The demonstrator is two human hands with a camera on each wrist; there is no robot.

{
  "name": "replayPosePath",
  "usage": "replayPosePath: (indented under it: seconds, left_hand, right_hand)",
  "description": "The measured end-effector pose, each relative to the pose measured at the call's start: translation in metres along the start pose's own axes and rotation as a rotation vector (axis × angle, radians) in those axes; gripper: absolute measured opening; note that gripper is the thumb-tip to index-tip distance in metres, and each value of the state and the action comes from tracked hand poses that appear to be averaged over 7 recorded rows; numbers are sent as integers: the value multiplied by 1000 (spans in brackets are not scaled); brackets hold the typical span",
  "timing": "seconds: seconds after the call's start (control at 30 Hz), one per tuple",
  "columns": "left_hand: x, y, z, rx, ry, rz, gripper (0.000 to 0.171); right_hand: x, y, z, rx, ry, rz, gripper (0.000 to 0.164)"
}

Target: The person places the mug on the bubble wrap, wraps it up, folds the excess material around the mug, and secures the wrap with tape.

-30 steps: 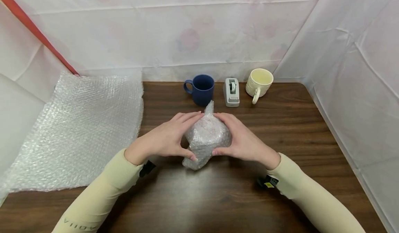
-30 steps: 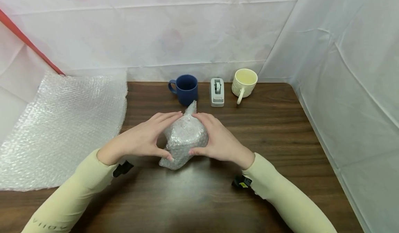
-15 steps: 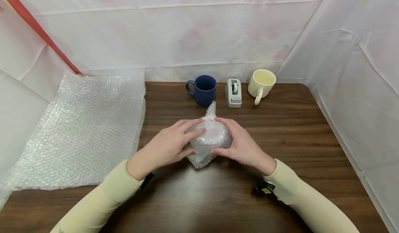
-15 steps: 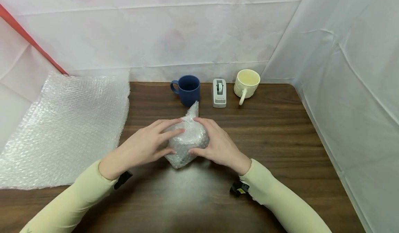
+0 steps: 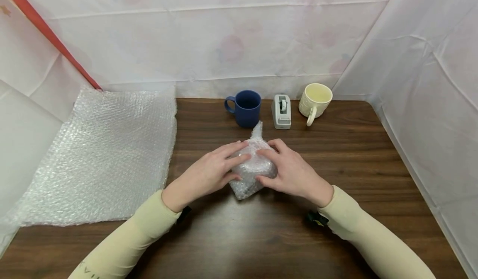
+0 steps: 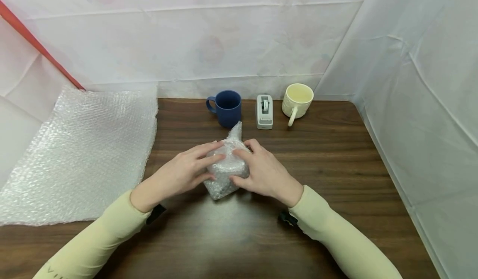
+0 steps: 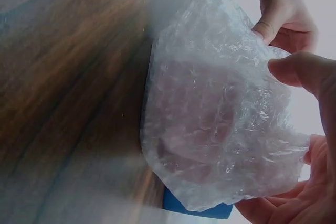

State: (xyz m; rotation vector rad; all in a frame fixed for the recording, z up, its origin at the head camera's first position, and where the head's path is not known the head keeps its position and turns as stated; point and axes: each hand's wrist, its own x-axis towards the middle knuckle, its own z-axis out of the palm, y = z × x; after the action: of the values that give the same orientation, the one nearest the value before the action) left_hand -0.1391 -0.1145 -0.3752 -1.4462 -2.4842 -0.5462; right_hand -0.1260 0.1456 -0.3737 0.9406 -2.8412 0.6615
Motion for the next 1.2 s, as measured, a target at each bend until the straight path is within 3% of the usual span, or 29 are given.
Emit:
replayPosePath:
  seconds: [0.53,0.77,0.93,1.2]
  left_hand:
    - [17,0,13,-73,8,-8,53]
    - [27,-1,21,-77,35,29,51]
    - [35,-1,24,-99,35,39,52]
    - [43,-3,25,-109,19,42,53]
  right_hand:
    - [-3,7,-6,-51,7,-15,46]
    - [-11,14,-14,-24,-25,62,65]
    - [-10,21,-20,-50,-65,51,85]
    - [-4,24,-28,-80,-116,41,85]
